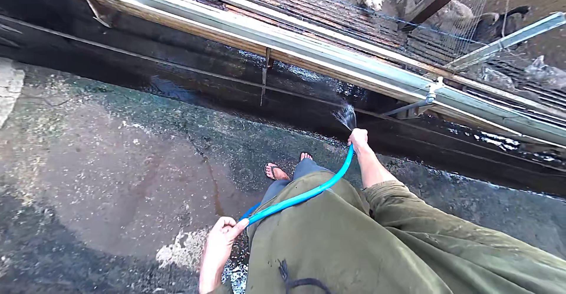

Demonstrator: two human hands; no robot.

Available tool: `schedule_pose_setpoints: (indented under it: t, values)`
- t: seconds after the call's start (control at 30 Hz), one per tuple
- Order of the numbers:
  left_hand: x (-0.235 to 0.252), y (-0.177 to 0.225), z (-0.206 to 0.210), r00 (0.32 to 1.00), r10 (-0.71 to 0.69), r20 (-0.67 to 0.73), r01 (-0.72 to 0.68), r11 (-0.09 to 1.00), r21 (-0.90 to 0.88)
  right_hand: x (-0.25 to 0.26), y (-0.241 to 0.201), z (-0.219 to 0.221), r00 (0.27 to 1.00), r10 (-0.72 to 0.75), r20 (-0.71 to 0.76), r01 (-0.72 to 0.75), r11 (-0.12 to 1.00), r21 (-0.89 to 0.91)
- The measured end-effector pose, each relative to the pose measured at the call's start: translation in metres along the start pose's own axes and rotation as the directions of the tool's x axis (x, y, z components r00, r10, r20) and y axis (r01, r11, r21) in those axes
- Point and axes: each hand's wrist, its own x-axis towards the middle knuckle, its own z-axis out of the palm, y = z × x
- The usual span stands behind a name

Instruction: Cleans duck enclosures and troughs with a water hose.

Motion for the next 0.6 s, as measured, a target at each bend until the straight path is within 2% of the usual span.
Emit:
schedule_pose_setpoints:
  t: [0.1, 0.3, 0.43, 0.6]
  values:
    - [0.000, 0.005, 0.003, 1.000, 0.008, 0.027, -0.007, 1.000, -0.012, -0.003, -0.002, -0.003, 0.998, -0.006, 0.057, 0.003, 0.998, 0.056]
    - [-0.002, 0.002, 0.000, 0.999, 0.025, 0.022, -0.023, 0.997, -0.069, -0.006, -0.020, 0.011, 0.983, -0.012, 0.183, 0.002, 0.999, 0.053]
    - [-0.006, -0.005, -0.001, 1.000, 0.030, 0.003, -0.030, 0.997, -0.072, -0.007, -0.028, 0.018, 0.980, -0.028, 0.195, 0.019, 0.999, 0.051]
    - [-0.010, -0.006, 0.007, 1.000, 0.022, -0.015, -0.024, 0.996, -0.089, 0.004, -0.042, 0.018, 0.987, -0.087, 0.133, 0.098, 0.992, -0.081]
